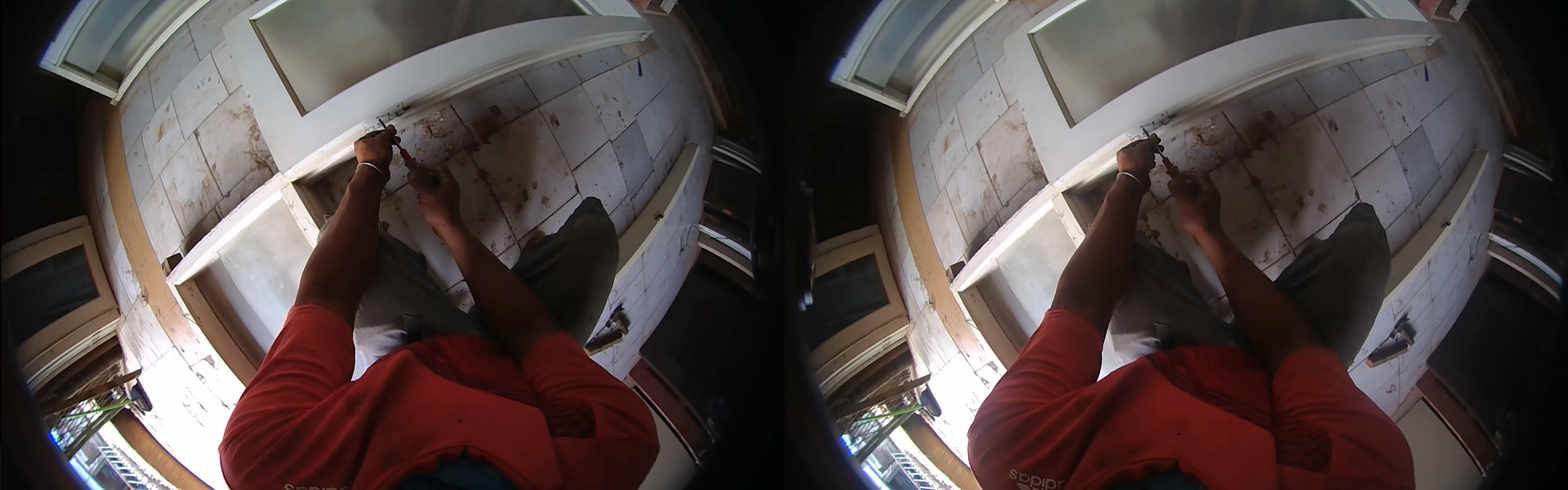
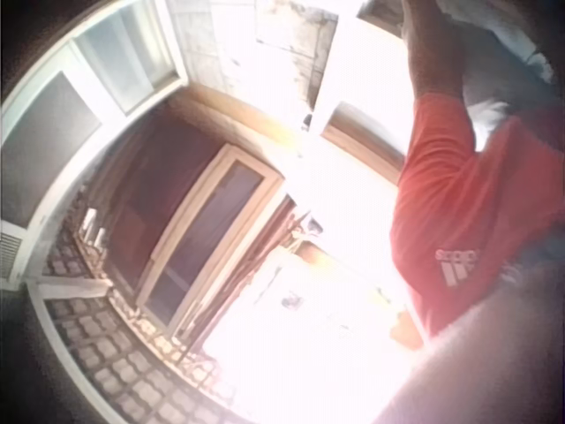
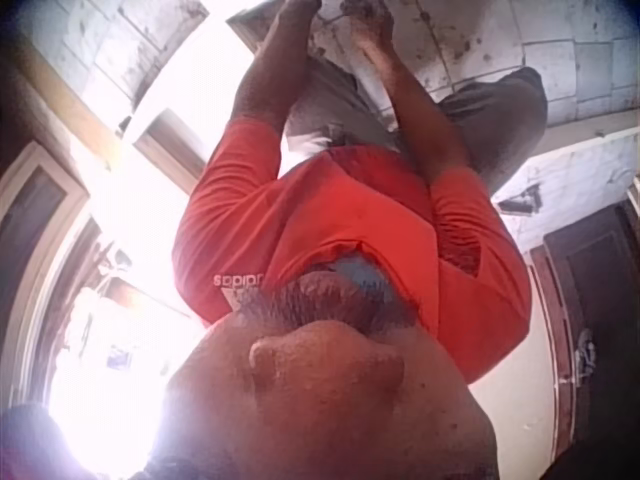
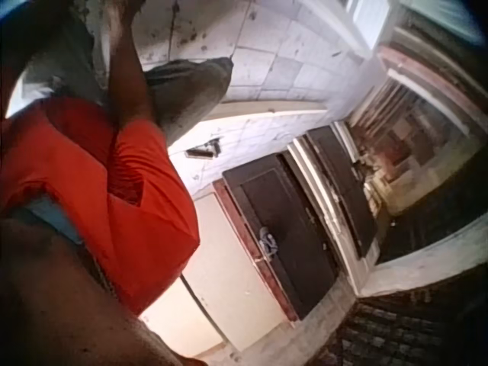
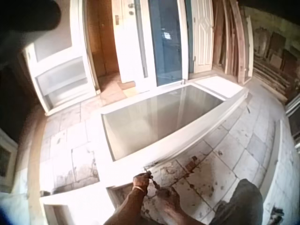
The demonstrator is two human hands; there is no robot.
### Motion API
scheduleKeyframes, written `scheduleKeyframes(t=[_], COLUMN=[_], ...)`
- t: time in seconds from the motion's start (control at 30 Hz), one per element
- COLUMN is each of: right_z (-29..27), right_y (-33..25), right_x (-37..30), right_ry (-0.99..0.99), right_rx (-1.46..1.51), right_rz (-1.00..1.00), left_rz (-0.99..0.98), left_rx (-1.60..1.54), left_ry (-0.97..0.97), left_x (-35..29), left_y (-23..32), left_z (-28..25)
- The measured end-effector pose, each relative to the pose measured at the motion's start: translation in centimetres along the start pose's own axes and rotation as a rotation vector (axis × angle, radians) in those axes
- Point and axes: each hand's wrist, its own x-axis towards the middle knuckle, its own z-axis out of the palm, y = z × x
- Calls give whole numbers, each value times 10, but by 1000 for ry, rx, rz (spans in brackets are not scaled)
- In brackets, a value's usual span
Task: The person repairs a door laid on the floor by using a screwdriver to tighten screws on a hinge and handling the door frame.
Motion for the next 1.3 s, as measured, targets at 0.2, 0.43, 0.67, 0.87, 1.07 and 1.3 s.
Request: scheduleKeyframes(t=[0.2,0.43,0.67,0.87,1.07,1.3], right_z=[-1,-5,3,-8,-6,-18], right_y=[-33,-21,-33,-31,-30,-29], right_x=[-3,-2,-4,-1,-1,3], right_ry=[-209,-107,17,-113,-94,-192], right_rx=[856,498,-245,479,-37,896], right_rz=[819,446,-110,583,220,869], left_rz=[329,6,-74,23,177,50], left_rx=[387,67,161,221,255,281], left_ry=[-93,-117,-91,-53,-82,-120], left_x=[22,-3,-9,-4,12,5], left_y=[-19,5,10,4,-6,-5], left_z=[-19,-13,-12,-10,-10,-2])
